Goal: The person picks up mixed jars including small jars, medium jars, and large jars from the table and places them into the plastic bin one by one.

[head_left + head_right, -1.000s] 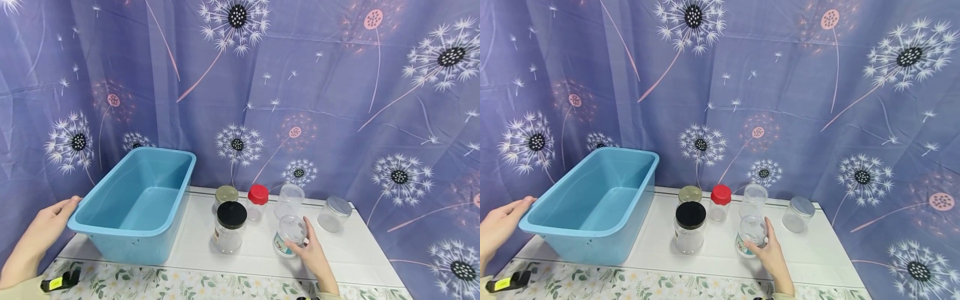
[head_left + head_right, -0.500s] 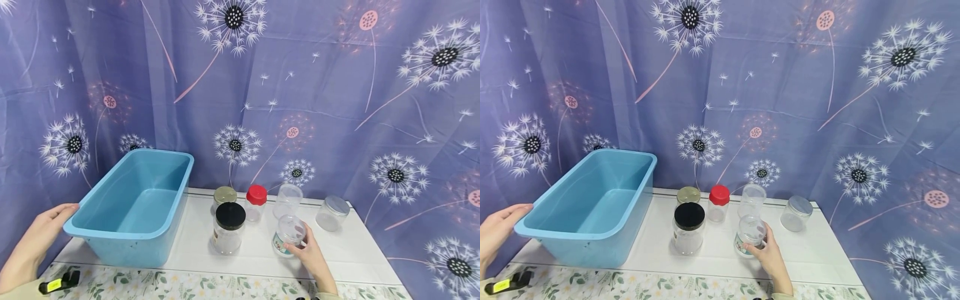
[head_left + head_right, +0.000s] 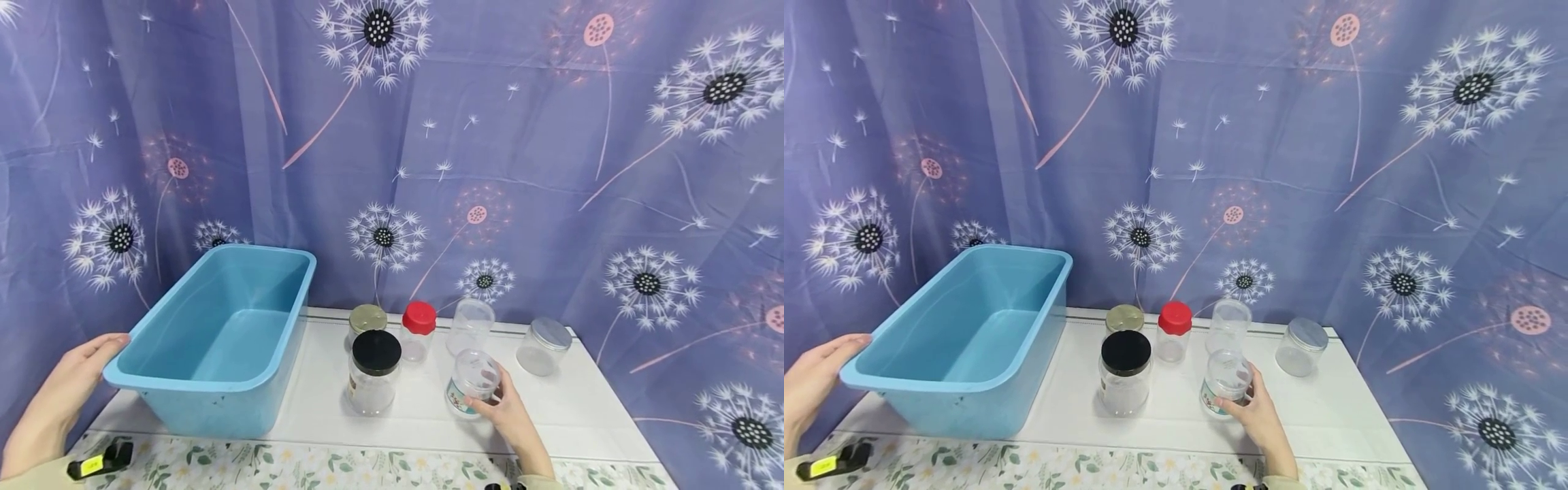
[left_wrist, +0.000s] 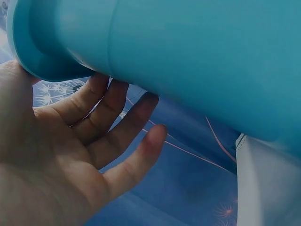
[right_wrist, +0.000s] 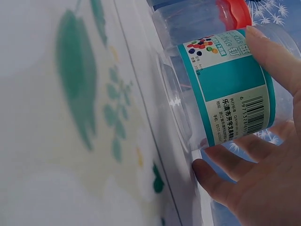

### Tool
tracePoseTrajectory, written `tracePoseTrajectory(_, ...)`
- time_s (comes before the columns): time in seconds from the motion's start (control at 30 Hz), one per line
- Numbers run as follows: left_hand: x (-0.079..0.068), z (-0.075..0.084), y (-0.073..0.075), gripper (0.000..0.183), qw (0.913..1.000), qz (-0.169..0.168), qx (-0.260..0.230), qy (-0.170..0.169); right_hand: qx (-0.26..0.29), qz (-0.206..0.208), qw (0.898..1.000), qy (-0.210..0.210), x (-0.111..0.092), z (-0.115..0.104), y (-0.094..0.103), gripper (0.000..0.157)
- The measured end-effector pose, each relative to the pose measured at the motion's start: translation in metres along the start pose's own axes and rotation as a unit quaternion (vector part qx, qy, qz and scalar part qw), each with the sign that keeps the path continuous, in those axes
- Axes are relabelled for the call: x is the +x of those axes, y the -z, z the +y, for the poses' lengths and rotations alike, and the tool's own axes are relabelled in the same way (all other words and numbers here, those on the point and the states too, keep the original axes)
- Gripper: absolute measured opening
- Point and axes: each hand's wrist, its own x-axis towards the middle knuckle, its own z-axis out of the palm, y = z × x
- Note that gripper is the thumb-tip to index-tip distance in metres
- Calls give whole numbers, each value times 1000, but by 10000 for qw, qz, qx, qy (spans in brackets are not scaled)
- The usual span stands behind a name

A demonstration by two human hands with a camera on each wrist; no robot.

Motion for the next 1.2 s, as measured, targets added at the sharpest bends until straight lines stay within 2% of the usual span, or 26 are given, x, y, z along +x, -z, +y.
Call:
tracePoseTrajectory(0.4, -2, -4, 0, 62, 9999, -27, -150, 12, -50, 63, 9999, -135, -2, 1, -1, 95)
tracePoseTrajectory(0.6, -1, -2, 3, 57, 9998, -176, -50, 27, -158, 297, 9994, -102, 0, -3, 2, 94)
tracePoseTrajectory(0.7, -1, -1, 5, 54, 9999, -110, -45, -2, -157, 336, 9993, -4, 3, -6, 1, 95)
tracePoseTrajectory(0.93, -3, 3, 4, 65, 9998, 33, 174, 32, -226, 419, 9988, 131, 2, -12, -1, 93)
tracePoseTrajectory(1.2, -3, 4, 1, 60, 9999, 98, 83, -62, -188, 425, 9986, 250, 2, -22, -1, 92)
